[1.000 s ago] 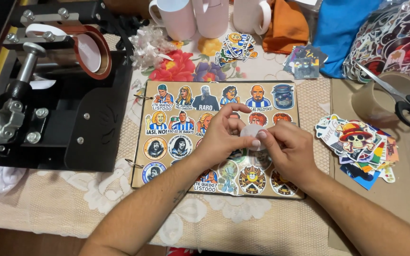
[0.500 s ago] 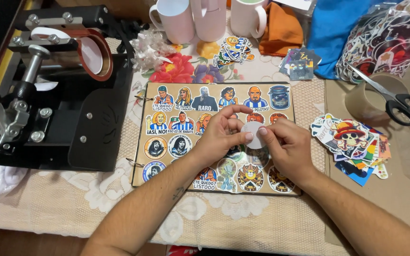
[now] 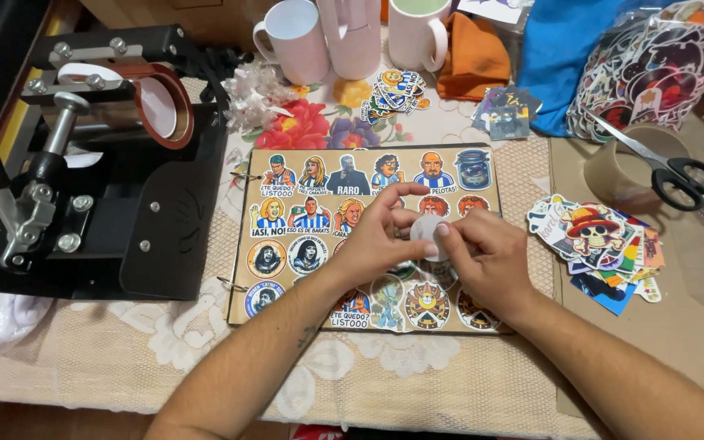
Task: The person is peeling the backing off various stickers and carefully applying them to a board to create a collage.
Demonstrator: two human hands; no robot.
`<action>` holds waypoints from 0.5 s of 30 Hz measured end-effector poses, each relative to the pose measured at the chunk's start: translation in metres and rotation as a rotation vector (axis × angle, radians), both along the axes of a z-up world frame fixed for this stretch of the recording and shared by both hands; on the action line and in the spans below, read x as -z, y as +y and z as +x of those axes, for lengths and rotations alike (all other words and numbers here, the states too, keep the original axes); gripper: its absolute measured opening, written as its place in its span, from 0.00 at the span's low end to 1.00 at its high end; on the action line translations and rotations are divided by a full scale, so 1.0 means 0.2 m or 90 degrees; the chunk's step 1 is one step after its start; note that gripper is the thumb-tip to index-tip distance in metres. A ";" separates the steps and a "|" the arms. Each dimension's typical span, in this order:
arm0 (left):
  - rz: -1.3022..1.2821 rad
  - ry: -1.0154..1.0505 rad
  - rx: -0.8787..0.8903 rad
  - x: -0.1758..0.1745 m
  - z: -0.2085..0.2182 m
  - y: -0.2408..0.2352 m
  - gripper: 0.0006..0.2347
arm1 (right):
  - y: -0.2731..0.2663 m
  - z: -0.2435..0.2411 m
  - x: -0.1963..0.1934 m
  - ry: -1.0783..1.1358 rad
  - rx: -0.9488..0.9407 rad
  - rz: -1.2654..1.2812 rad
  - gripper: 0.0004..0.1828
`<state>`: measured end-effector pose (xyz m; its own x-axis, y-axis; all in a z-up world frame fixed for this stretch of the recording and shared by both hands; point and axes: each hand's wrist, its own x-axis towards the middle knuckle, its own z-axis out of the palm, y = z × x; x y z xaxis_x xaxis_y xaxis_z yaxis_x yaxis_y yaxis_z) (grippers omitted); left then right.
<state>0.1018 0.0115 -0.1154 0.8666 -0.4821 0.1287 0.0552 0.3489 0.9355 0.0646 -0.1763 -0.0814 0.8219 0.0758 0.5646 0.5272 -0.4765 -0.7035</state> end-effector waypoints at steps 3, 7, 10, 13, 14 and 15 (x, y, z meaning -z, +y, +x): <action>0.014 0.003 -0.036 0.02 0.02 0.00 0.32 | 0.01 0.00 0.00 -0.013 0.010 -0.027 0.14; -0.034 0.088 -0.072 -0.03 0.01 0.01 0.27 | -0.02 0.03 -0.01 -0.010 0.022 0.001 0.15; -0.058 0.078 -0.090 -0.12 0.02 0.04 0.24 | -0.15 0.07 0.00 -0.033 0.050 -0.017 0.16; -0.082 0.082 -0.092 -0.11 0.02 0.04 0.18 | -0.26 0.08 -0.12 -0.150 0.173 -0.321 0.06; -0.081 0.080 -0.089 -0.12 0.03 0.04 0.18 | -0.32 0.05 -0.15 -0.151 0.177 -0.320 0.06; -0.083 0.108 -0.089 -0.12 0.05 0.04 0.14 | -0.39 0.01 -0.17 -0.209 0.272 -0.493 0.09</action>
